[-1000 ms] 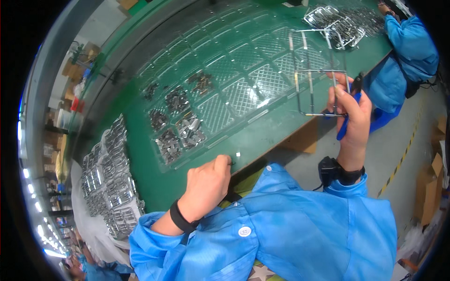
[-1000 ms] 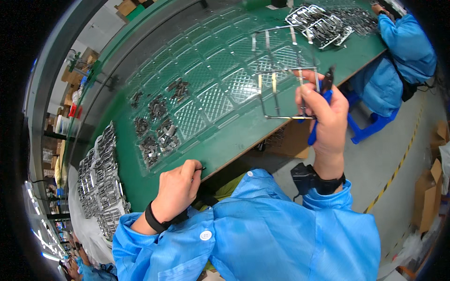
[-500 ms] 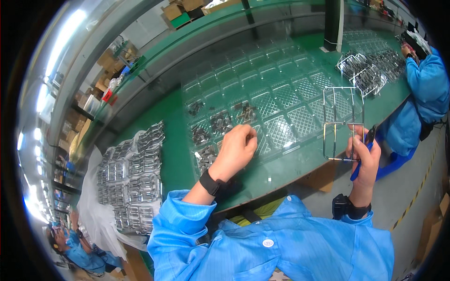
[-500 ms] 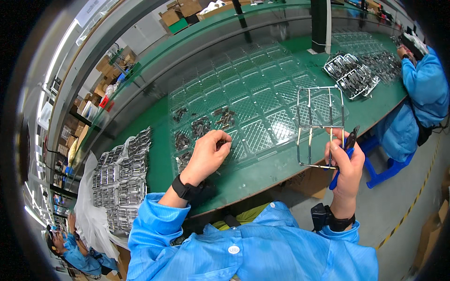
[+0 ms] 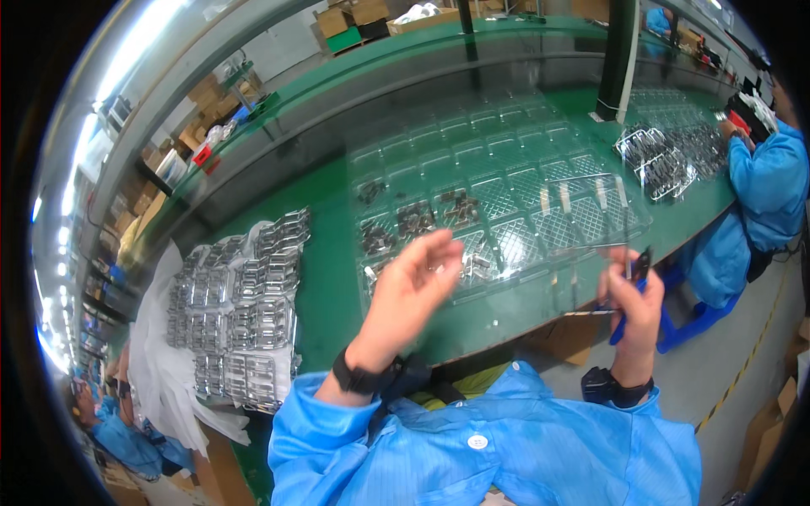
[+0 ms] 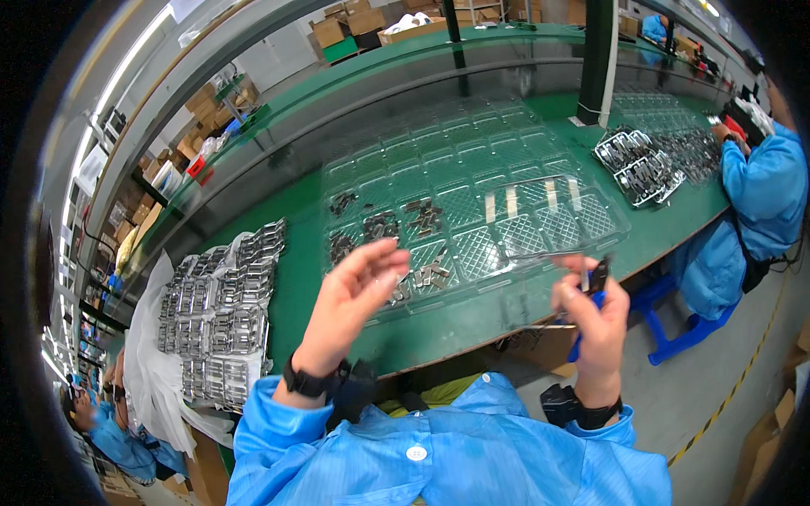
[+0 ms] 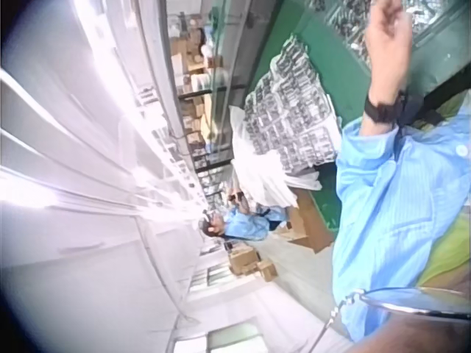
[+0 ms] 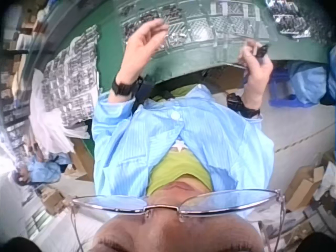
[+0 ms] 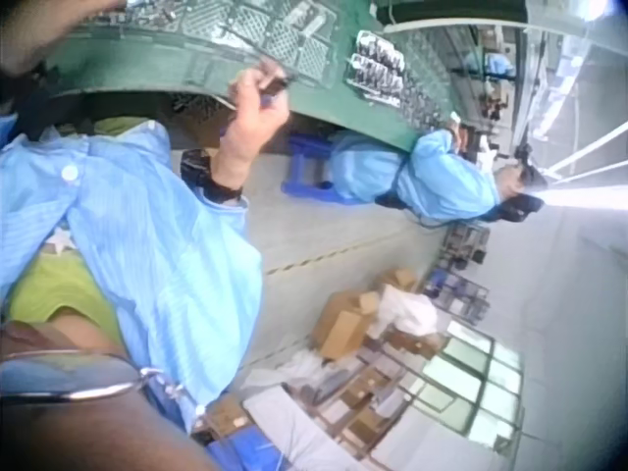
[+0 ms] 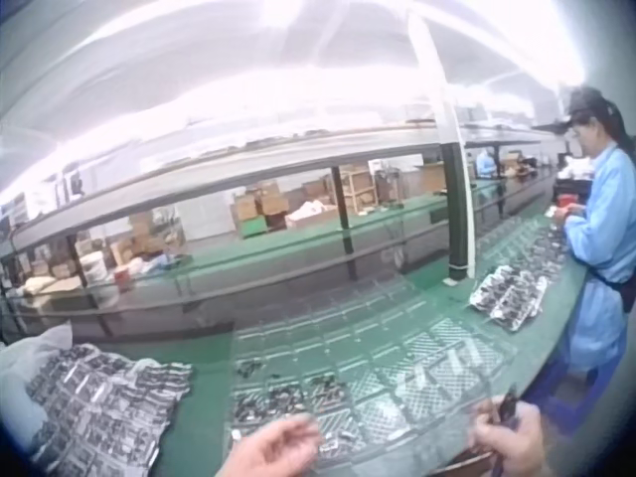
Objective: Using pliers to remove small metal components from a larger frame/sprue in a manufacturing environment.
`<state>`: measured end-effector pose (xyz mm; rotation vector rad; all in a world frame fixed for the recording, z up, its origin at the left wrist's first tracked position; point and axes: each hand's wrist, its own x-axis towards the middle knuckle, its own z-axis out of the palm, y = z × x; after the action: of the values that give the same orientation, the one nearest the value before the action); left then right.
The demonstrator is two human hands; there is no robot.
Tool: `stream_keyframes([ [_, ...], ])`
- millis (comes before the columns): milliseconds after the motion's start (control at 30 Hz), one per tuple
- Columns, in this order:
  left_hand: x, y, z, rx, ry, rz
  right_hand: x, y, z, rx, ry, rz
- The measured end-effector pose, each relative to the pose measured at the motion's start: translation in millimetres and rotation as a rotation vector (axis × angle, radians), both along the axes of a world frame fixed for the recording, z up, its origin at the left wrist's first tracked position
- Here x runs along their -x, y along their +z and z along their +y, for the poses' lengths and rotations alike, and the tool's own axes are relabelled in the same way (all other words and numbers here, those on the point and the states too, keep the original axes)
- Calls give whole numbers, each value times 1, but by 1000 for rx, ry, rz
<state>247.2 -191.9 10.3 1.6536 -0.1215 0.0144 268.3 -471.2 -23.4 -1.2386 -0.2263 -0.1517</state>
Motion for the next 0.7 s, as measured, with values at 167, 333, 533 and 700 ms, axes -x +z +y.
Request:
stream_keyframes([
  [167,66,-6,5,236,-10,138,15,11,85,126,406,1],
  [333,151,-25,58,229,475,-71,40,16,177,354,787,-616],
  [533,283,4,146,-186,1650,-462,25,-7,193,461,674,-496],
  [700,409,-77,188,-217,2101,-184,14,-39,206,558,706,-465],
])
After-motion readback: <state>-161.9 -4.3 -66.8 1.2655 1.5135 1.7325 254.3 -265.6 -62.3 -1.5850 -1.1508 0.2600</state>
